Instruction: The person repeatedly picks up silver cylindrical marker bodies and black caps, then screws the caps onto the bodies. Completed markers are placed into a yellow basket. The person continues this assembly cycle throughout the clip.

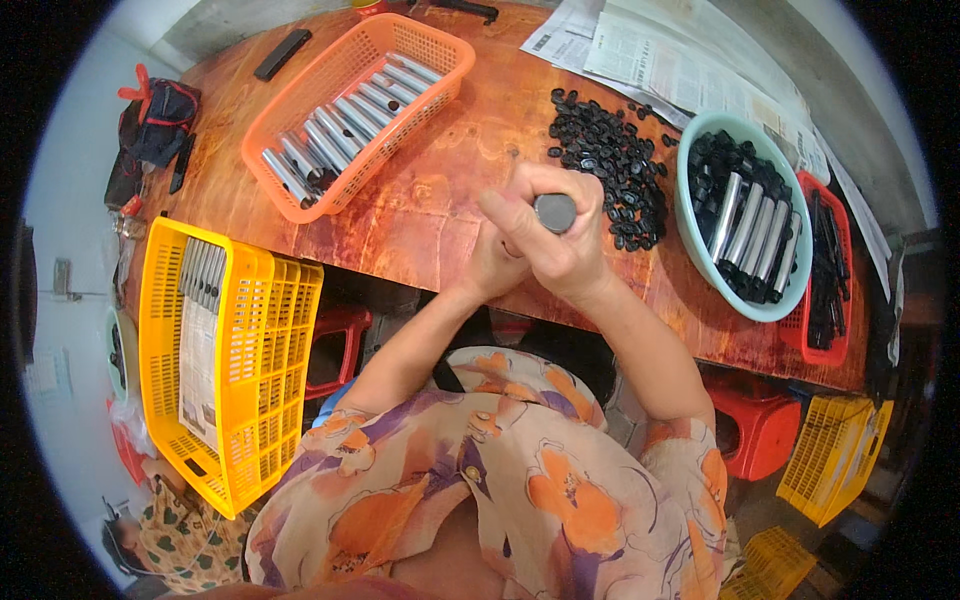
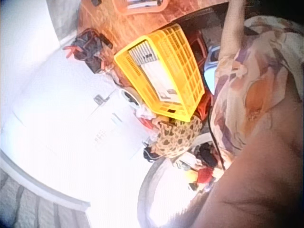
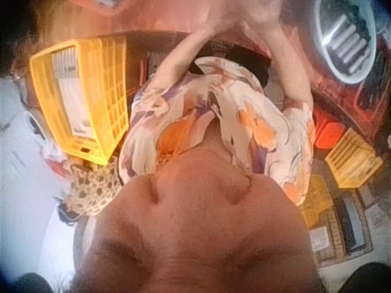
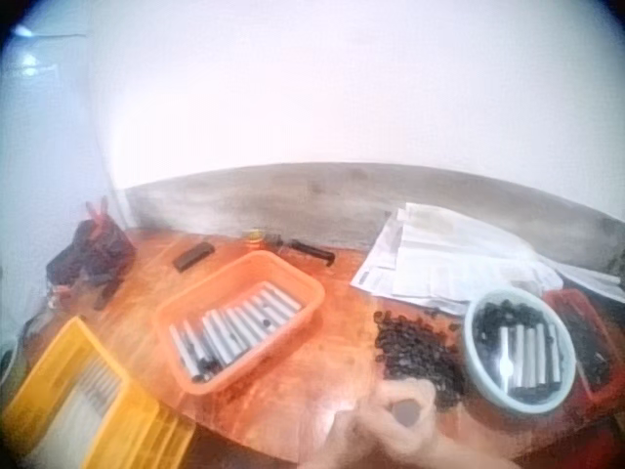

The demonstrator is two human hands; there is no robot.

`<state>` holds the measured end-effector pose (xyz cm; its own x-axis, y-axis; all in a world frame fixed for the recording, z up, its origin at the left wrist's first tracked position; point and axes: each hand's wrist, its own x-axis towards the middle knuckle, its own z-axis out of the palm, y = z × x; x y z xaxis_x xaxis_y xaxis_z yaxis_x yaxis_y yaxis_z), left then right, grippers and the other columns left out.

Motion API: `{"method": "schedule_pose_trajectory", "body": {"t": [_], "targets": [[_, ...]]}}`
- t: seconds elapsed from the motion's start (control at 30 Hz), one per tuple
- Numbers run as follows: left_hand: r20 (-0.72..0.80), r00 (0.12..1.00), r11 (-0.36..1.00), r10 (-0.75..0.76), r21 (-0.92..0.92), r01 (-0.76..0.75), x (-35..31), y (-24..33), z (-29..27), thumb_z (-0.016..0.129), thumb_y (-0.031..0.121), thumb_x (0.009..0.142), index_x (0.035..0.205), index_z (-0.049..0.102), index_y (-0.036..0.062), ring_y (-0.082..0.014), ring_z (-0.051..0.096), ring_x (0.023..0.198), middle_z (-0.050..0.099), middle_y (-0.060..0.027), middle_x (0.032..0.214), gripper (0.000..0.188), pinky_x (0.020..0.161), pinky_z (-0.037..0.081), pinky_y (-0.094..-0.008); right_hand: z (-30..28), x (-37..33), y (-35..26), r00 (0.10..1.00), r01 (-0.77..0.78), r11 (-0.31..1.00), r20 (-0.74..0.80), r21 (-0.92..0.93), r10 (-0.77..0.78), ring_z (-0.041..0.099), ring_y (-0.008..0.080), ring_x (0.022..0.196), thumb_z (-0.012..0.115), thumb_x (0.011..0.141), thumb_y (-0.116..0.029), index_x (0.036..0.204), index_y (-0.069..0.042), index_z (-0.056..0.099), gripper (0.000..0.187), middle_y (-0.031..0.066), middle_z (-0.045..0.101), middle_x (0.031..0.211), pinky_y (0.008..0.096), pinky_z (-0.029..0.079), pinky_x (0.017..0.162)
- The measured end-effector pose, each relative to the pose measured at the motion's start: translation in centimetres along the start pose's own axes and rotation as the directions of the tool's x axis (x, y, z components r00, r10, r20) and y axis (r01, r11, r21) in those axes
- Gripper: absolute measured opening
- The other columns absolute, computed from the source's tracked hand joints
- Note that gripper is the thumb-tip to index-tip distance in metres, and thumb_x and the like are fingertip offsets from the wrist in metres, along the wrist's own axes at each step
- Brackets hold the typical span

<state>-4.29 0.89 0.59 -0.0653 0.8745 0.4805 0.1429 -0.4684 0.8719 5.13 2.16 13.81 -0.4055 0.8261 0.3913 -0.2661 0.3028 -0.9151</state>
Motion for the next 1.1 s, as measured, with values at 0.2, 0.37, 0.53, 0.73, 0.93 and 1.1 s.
{"method": "schedule_pose_trajectory", "body": {"t": [0.2, 0.37, 0.53, 0.73, 0.93, 1.1], "targets": [[0.111, 0.984, 0.988, -0.140, -0.048, 0.146, -0.4, 0.6, -0.9, 0.074, 0.018, 0.075, 0.071, 0.060, 0.0018, -0.0097, 0.046, 0.052, 0.057, -0.0107, 0.058, 0.022, 0.052, 0.044, -0.0313, -1.3, 0.5, 2.1, 0.997, 0.077, 0.992, 0.006, 0.095, -0.078, 0.037, 0.0070, 0.046, 0.055, 0.084, -0.008, 0.062, -0.003, 0.046, 0.024, 0.0006, 0.042, 0.053, 0.0224, 0.027, 0.044], [-0.049, 0.988, 0.978, -0.148, 0.144, 0.154, -0.2, 2.1, 0.0, 0.071, 0.010, 0.067, 0.082, 0.065, 0.0081, -0.0329, 0.058, 0.060, 0.060, -0.0160, 0.068, 0.016, 0.054, 0.047, -0.0332, -0.9, 0.8, 1.4, 0.999, 0.044, 0.944, -0.044, 0.327, -0.031, 0.022, 0.0057, 0.039, 0.045, 0.091, -0.008, 0.063, -0.009, 0.032, 0.031, -0.0027, 0.028, 0.049, 0.0242, 0.018, 0.039], [0.053, 0.984, 0.984, -0.171, 0.063, 0.167, 0.0, 2.3, -0.8, 0.069, 0.019, 0.070, 0.075, 0.063, 0.0066, -0.0362, 0.057, 0.060, 0.058, -0.0171, 0.065, 0.015, 0.052, 0.046, -0.0372, -0.8, 1.0, 0.6, 1.000, 0.009, 0.959, -0.005, 0.282, -0.008, 0.017, 0.0053, 0.037, 0.043, 0.094, -0.012, 0.063, -0.011, 0.030, 0.033, -0.0024, 0.027, 0.046, 0.0238, 0.018, 0.038], [-0.101, 0.992, 0.961, -0.080, 0.255, 0.104, -0.2, 1.1, 0.7, 0.068, 0.020, 0.070, 0.071, 0.061, 0.0057, -0.0360, 0.057, 0.056, 0.055, -0.0178, 0.059, 0.016, 0.050, 0.045, -0.0407, -0.6, 1.3, 0.3, 0.995, 0.009, 0.986, -0.097, 0.167, 0.008, 0.017, 0.0054, 0.037, 0.044, 0.095, -0.021, 0.061, -0.013, 0.028, 0.038, -0.0035, 0.022, 0.045, 0.0239, 0.020, 0.039], [0.082, 0.971, 0.859, -0.225, 0.487, 0.158, -0.4, 2.7, -2.8, 0.069, 0.026, 0.072, 0.081, 0.061, 0.0072, -0.0358, 0.058, 0.056, 0.059, -0.0160, 0.061, 0.022, 0.054, 0.046, -0.0431, -2.4, 1.5, -0.1, 0.964, -0.146, 0.778, -0.088, 0.611, 0.251, 0.020, 0.0067, 0.035, 0.045, 0.095, -0.023, 0.060, -0.014, 0.031, 0.038, -0.0046, 0.023, 0.046, 0.0232, 0.022, 0.043], [-0.155, 0.939, 0.922, -0.307, 0.197, 0.334, -2.5, 8.7, -16.2, 0.064, 0.041, 0.081, 0.096, 0.054, 0.0068, -0.0237, 0.061, 0.068, 0.061, -0.0129, 0.078, 0.038, 0.061, 0.048, -0.0358, -5.4, 0.4, 1.3, 0.962, -0.116, 0.496, -0.026, 0.861, 0.270, 0.019, 0.0079, 0.034, 0.042, 0.097, -0.025, 0.057, -0.015, 0.029, 0.043, -0.0040, 0.022, 0.043, 0.0240, 0.021, 0.044]]}}
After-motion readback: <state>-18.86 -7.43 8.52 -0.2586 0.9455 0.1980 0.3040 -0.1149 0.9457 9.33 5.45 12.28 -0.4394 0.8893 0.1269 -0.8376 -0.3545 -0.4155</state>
